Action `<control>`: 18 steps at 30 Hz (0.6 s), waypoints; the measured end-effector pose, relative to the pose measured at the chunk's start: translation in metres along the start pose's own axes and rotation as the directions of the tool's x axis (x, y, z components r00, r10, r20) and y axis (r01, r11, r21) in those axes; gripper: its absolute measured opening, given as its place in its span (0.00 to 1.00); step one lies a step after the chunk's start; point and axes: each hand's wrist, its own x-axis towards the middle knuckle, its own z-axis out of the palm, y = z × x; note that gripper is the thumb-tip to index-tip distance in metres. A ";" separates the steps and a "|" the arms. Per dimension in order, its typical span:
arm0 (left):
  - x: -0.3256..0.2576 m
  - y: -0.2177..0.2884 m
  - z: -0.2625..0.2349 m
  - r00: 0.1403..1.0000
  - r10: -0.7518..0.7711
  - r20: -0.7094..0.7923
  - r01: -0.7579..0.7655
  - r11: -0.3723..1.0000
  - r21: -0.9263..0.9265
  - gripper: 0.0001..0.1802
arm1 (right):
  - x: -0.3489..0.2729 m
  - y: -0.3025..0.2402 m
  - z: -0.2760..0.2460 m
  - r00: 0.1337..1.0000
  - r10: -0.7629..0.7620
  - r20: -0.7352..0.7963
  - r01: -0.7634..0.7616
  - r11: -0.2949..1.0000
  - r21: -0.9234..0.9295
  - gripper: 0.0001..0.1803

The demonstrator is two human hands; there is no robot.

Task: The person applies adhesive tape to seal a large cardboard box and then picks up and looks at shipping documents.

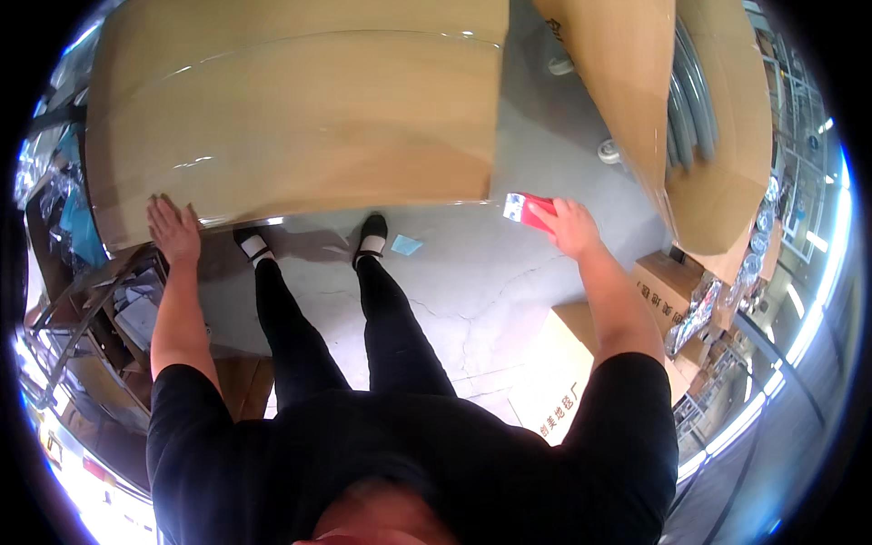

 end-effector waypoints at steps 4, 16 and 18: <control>0.000 -0.003 0.000 0.998 -0.018 0.053 0.012 0.995 0.096 0.40 | 0.024 0.004 0.009 0.999 -0.031 -0.045 0.033 0.998 0.052 0.38; 0.011 0.132 -0.061 0.643 0.762 0.070 -0.708 0.628 -0.323 0.50 | 0.112 -0.089 -0.048 0.761 0.368 0.535 -0.536 0.821 0.198 0.25; 0.021 0.117 -0.055 0.603 0.796 0.047 -0.727 0.573 -0.378 0.55 | 0.132 -0.095 -0.042 0.657 0.362 0.662 -0.694 0.634 0.341 0.29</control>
